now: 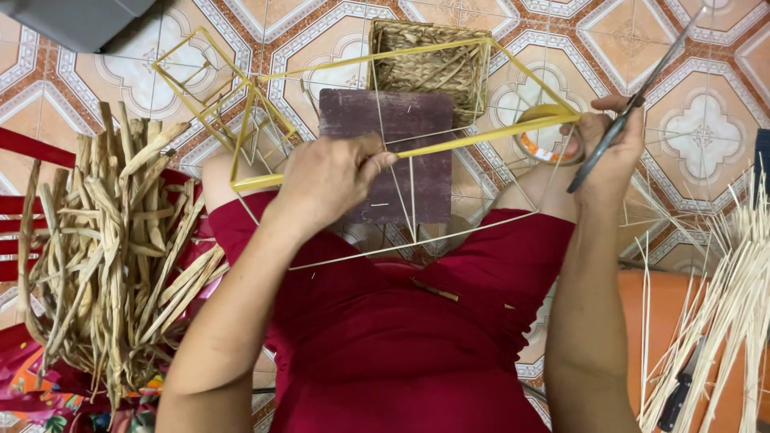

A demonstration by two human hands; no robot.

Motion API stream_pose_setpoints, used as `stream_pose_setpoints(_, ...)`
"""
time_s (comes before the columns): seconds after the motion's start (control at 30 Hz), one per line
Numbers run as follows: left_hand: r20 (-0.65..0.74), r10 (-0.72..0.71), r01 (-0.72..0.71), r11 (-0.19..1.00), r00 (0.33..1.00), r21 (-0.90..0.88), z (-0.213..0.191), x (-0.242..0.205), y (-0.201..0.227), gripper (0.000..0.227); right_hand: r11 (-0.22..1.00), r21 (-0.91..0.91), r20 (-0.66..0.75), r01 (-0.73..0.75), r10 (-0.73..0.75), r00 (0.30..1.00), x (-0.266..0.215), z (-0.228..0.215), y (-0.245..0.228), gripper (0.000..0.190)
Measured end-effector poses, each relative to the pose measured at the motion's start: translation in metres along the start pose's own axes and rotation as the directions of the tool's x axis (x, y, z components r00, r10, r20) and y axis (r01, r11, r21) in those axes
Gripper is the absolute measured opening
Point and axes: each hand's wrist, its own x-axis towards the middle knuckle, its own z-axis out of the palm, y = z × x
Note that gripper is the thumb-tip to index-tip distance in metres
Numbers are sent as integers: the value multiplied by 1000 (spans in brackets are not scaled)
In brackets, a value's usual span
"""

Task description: The recorder is assembling a rectangular frame made of bamboo or wooden sticks, securing the joints with yellow tape.

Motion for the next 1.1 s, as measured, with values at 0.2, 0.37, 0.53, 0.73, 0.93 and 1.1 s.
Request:
stream_pose_setpoints(0.2,-249,235,-213,971,939,111,61,38,40,34,994,88,-170,64,-48,984,-25,36,2,14)
stream_pose_setpoints(0.37,-47,345,-348,933,937,-89,102,103,120,21,987,79,-304,143,-113,946,-31,50,17,13)
stream_pose_setpoints(0.53,80,234,-214,956,969,-202,96,132,140,25,958,39,-379,285,-250,891,-30,49,21,16)
stream_pose_setpoints(0.73,-43,216,-200,785,975,-586,55,139,120,37,864,291,-311,410,-320,895,21,55,-17,23)
stream_pose_setpoints(0.93,-349,116,-342,618,930,-708,14,89,91,36,706,229,-73,670,-674,735,40,69,-60,34)
stream_pose_setpoints(1.1,-568,145,-547,537,810,-642,-12,38,93,38,627,314,41,713,-759,649,16,69,-127,44)
